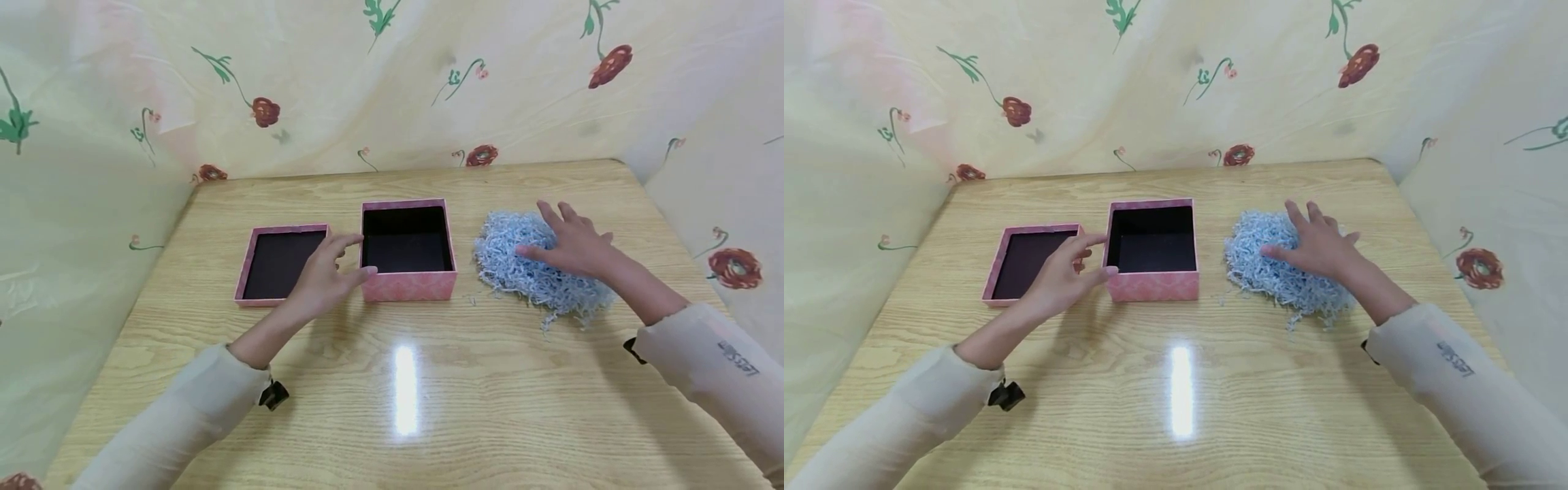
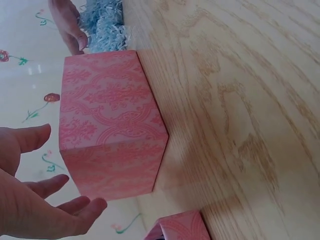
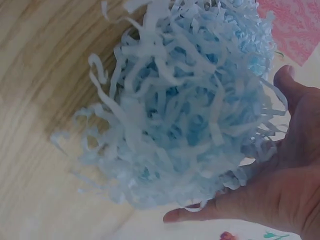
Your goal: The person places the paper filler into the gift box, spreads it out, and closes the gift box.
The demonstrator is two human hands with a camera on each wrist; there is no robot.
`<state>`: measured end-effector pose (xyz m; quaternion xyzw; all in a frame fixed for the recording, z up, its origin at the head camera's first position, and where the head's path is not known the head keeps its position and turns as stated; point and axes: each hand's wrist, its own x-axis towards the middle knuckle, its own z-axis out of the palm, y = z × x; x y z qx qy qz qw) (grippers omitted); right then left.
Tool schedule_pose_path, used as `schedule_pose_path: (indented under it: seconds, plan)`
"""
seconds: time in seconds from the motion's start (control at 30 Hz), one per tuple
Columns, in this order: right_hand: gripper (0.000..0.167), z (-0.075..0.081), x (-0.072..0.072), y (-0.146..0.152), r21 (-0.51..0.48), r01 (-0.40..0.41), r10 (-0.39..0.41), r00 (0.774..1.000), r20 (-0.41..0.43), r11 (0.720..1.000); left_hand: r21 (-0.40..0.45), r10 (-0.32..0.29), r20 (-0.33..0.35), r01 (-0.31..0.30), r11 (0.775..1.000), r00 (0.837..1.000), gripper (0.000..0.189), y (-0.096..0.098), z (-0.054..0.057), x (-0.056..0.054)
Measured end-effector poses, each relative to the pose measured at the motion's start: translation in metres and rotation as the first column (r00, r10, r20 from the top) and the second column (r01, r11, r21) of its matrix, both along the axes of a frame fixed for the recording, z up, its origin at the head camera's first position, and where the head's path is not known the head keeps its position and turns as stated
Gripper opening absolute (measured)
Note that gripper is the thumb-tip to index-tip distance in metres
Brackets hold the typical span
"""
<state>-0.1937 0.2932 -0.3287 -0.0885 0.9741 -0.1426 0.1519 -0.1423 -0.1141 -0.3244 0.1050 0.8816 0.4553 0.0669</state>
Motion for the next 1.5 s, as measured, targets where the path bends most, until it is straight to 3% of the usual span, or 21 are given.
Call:
schedule_pose_path:
  seconds: [0.17,0.47,0.67,1.0,1.5]
  plan:
    - [0.105,-0.006,0.000,-0.001,-0.067,-0.003,0.005,1.000,0.029,0.998,0.041,0.010,0.072,-0.013,0.999,0.997,0.059,0.001,-0.002,0.000]
    - [0.105,-0.025,-0.003,0.002,-0.154,-0.054,0.068,0.994,0.084,0.987,0.075,0.008,0.133,-0.018,0.997,0.991,0.060,0.000,-0.007,-0.002]
    - [0.107,-0.036,-0.003,0.004,-0.073,-0.064,0.070,0.995,0.077,0.995,0.091,0.004,0.154,-0.018,0.996,0.988,0.060,-0.001,-0.010,-0.005]
    - [0.100,-0.040,0.000,0.003,0.004,-0.087,0.086,0.995,0.050,0.996,0.103,-0.011,0.167,-0.006,0.995,0.986,0.059,-0.002,-0.011,-0.007]
    - [0.087,-0.045,-0.002,0.006,-0.020,-0.099,0.099,0.995,0.013,0.995,0.091,-0.011,0.158,-0.004,0.996,0.987,0.058,-0.003,-0.012,-0.007]
